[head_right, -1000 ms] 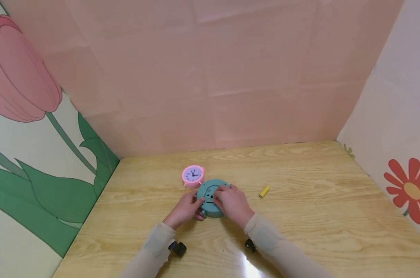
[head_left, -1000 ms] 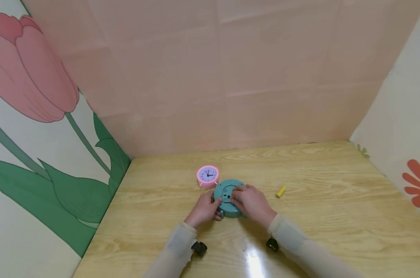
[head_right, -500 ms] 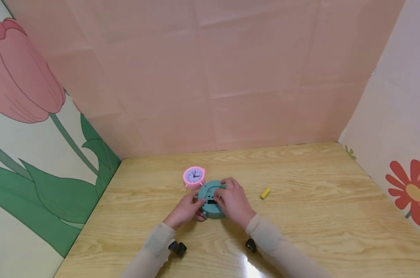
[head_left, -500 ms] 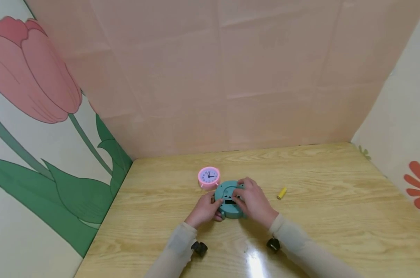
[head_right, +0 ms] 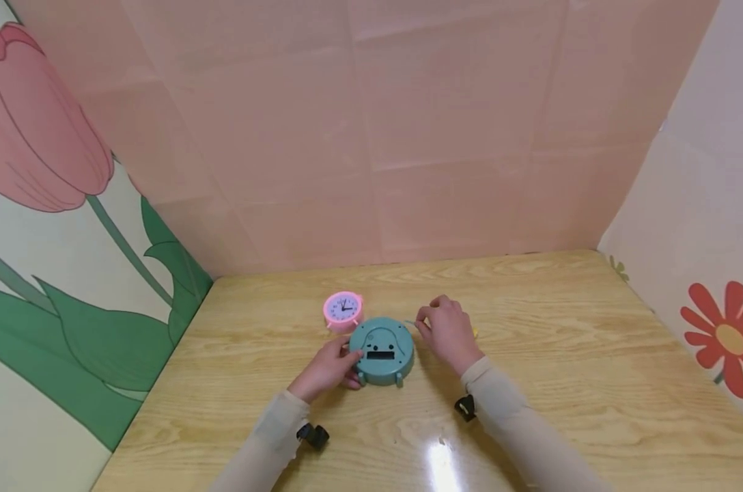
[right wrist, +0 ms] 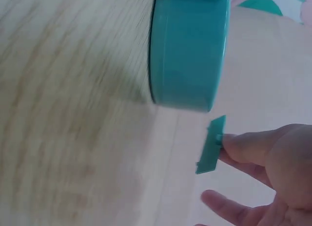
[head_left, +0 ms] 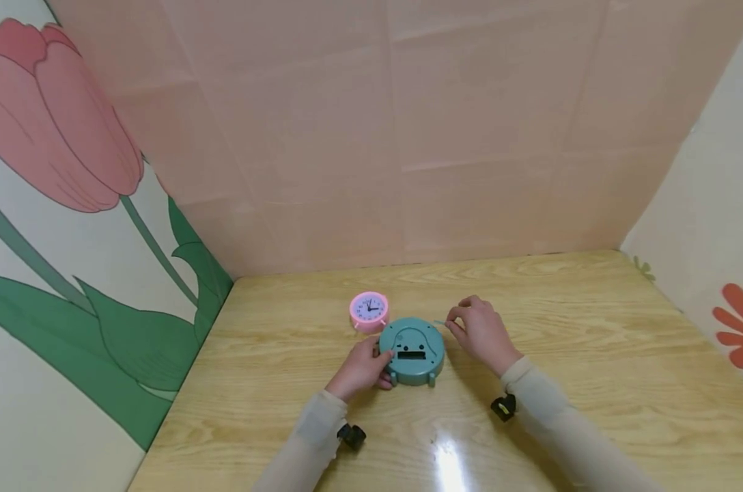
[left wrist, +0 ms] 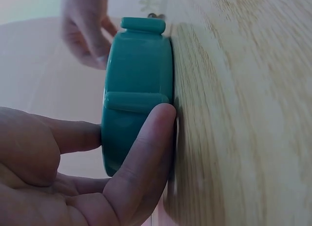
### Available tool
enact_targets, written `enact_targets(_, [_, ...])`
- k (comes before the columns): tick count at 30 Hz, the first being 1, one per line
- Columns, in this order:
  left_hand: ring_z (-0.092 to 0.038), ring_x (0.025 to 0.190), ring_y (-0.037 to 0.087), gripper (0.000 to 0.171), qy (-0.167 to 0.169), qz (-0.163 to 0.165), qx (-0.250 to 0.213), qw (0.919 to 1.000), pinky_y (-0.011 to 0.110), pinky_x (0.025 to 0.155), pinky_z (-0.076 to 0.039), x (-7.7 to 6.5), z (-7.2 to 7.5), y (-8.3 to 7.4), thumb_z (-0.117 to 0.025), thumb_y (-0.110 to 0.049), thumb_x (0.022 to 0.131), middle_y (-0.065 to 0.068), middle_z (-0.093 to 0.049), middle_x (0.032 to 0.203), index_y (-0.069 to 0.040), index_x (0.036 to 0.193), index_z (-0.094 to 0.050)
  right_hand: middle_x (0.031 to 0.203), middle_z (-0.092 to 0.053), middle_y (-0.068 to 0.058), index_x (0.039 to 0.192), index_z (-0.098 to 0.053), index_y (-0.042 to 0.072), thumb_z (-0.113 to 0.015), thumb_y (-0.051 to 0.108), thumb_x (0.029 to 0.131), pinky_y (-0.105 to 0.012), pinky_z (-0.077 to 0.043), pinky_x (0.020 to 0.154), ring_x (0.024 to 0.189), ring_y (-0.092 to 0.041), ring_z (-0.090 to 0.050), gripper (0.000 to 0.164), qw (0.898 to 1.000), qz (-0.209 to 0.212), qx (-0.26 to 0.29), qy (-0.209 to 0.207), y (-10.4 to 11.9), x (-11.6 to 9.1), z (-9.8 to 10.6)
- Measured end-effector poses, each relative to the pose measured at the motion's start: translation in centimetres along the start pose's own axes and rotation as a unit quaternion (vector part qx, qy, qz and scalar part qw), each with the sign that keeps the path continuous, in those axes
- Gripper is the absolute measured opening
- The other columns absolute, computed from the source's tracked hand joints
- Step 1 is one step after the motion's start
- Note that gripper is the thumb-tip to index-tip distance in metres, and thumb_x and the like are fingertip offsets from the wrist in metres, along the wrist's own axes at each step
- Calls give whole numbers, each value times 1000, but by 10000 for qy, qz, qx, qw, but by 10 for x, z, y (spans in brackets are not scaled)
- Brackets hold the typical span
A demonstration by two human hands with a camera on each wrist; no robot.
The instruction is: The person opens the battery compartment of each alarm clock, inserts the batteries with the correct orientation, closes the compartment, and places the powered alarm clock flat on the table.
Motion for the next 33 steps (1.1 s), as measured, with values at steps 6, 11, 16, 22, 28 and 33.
enact_targets(6, [-69, 76, 30, 48, 26, 111, -49, 9999, 38, 67, -65, -3, -1, -3, -56, -20, 104, 16, -61, 95, 0, 145, -43, 106, -63, -22, 87, -75, 10, -71, 14, 92, -61, -54, 79, 98, -44, -58, 7, 9969, -464, -133, 626, -10, 0, -2])
enact_targets(11, [-69, 75, 29, 51, 15, 103, -71, 9999, 37, 66, -65, -3, -2, -2, -55, -20, 104, 16, -62, 94, 1, 148, -40, 98, -63, -19, 85, -74, 11, -72, 14, 92, -57, -55, 72, 89, -39, -59, 8, 9920, -619, -277, 1063, -14, -2, -5])
enact_targets(16, [-69, 73, 28, 51, 14, 43, -87, 10000, 37, 65, -65, -2, -1, 0, -55, -19, 104, 16, -62, 93, 1, 148, -40, 93, -62, -17, 82, -73, 12, -73, 14, 91, -55, -55, 67, 83, -37, -59, 10, 9901, -595, -318, 1228, -16, -3, -9])
enact_targets(22, [-69, 73, 27, 51, -14, 21, -100, 9999, 36, 66, -65, -2, 0, 3, -56, -20, 104, 16, -62, 94, 0, 148, -40, 95, -62, -17, 82, -74, 11, -73, 14, 91, -54, -56, 72, 86, -36, -59, 9, 9889, -719, -188, 1289, -17, -3, -10])
enact_targets(28, [-68, 75, 28, 51, 18, 10, -55, 10000, 35, 65, -65, -3, -1, 5, -56, -22, 103, 15, -61, 95, 0, 147, -42, 92, -64, -19, 86, -74, 5, -67, 11, 89, -49, -54, 61, 83, -38, -59, 9, 9863, -1332, -193, 949, -23, -8, 4])
enact_targets(33, [-68, 75, 27, 49, -10, 10, -41, 10000, 35, 65, -65, -4, 0, 4, -56, -22, 104, 15, -61, 95, -1, 146, -42, 95, -58, -28, 101, -67, -4, -64, 18, 88, -51, -52, 52, 73, -39, -60, 25, 9731, -2041, -400, 992, -34, -12, 18])
Point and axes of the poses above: each hand's wrist, its own x-axis towards the middle knuckle, its own z-axis out of the back of the hand, y = z × x, the point moved 1 cm from there along x, towards the middle knuckle
